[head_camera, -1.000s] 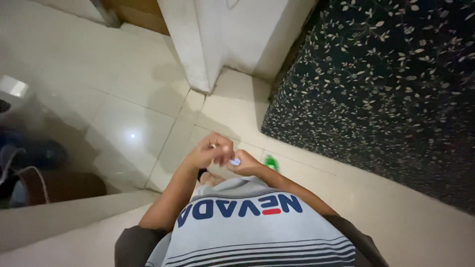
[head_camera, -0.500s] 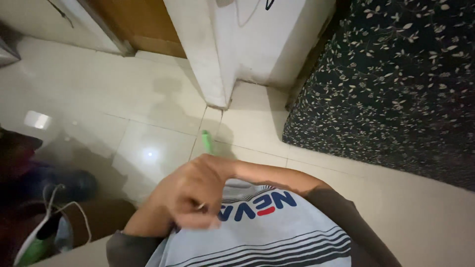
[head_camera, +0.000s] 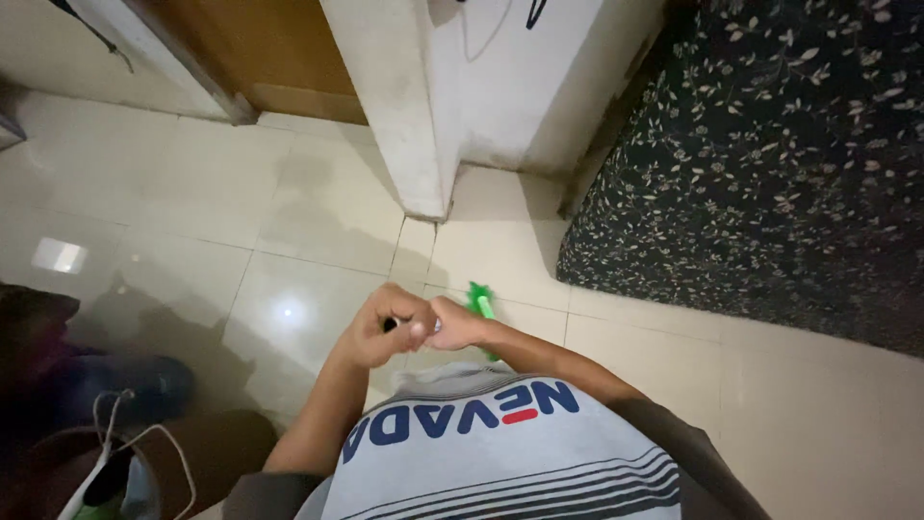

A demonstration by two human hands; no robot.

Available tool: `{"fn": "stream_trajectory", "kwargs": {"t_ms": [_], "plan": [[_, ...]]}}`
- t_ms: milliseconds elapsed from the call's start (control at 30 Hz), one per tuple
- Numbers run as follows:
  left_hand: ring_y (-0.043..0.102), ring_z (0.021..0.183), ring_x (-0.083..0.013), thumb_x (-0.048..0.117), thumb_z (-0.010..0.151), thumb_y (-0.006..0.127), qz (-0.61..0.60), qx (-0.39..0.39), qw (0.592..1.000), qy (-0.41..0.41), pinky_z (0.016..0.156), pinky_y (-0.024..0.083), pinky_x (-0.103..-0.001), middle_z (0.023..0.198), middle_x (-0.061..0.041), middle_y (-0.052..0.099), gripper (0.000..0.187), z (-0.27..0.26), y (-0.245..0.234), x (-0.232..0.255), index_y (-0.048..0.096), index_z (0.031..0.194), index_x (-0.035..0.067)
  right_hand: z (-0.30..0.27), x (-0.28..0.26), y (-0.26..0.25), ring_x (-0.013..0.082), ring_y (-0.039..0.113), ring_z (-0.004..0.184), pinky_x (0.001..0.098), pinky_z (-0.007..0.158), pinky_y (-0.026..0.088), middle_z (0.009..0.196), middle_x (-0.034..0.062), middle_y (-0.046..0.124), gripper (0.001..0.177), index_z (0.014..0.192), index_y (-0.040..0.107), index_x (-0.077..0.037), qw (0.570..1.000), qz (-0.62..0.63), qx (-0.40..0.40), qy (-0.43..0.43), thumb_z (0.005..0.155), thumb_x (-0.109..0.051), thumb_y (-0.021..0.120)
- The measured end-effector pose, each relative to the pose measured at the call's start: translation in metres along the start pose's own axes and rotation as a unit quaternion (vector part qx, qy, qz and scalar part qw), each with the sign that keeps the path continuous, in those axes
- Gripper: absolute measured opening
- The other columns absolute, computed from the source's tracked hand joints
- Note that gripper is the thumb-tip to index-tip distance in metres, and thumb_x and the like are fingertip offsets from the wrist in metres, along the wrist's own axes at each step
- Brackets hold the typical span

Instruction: Assembling a green and white cleaning mop from separate components while sitting on the floor.

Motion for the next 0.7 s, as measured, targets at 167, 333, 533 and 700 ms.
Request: {"fn": "stream_trajectory", "kwargs": {"t_ms": [167,333,533,700], "plan": [[0.056,0.054,-0.0191,0.024,0.096,0.066,0.025,-0.069,0.985,0.154,0.056,0.042,-0.031,0.061,-0.003,0.055,0.036,0.008,0.023,0.122,0.056,0.065,0.009,-0.001,-0.085,-0.017,0.0115,0.073,0.092,0.0318,0.075,0.056,0.091,0.0062,0.076,0.024,0.097,0.074,-0.007,0.994,-0.050,0.061,-0.074,0.077,-0.019,0.079],[0.055,0.049,-0.0204,0.018,0.088,0.074,0.088,-0.184,0.954,0.218,0.051,0.039,-0.033,0.056,-0.002,0.055,0.032,0.012,0.050,0.165,0.058,0.062,0.008,0.058,-0.020,-0.011,0.0068,0.068,0.086,0.0299,0.070,0.054,0.088,0.0023,0.073,0.017,0.088,0.074,-0.006,0.993,0.053,0.045,-0.099,0.082,-0.022,0.076],[0.050,0.055,-0.0239,0.009,0.092,0.071,0.270,-0.087,0.944,0.169,0.054,0.039,-0.034,0.059,-0.006,0.048,0.036,0.031,0.016,0.078,0.051,0.063,0.005,0.088,0.040,-0.001,0.0050,0.064,0.077,0.0278,0.064,0.051,0.081,-0.0016,0.070,0.020,0.081,0.074,-0.008,0.973,0.223,0.031,-0.045,0.088,-0.026,0.073],[0.046,0.047,-0.0145,0.006,0.087,0.071,0.117,-0.099,0.987,0.041,0.048,0.037,-0.031,0.054,-0.003,0.053,0.029,0.021,0.000,0.031,0.057,0.061,0.005,0.027,0.017,-0.016,0.0064,0.063,0.076,0.0289,0.061,0.052,0.077,0.0040,0.072,0.016,0.083,0.073,-0.003,0.997,0.015,0.063,-0.051,0.072,-0.013,0.077]]}}
Point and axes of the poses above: each hand's wrist, its own z-axis towards the middle knuckle, its own y-axis out of the palm, x = y × z, the point moved 9 cm from there along z, towards the middle knuckle
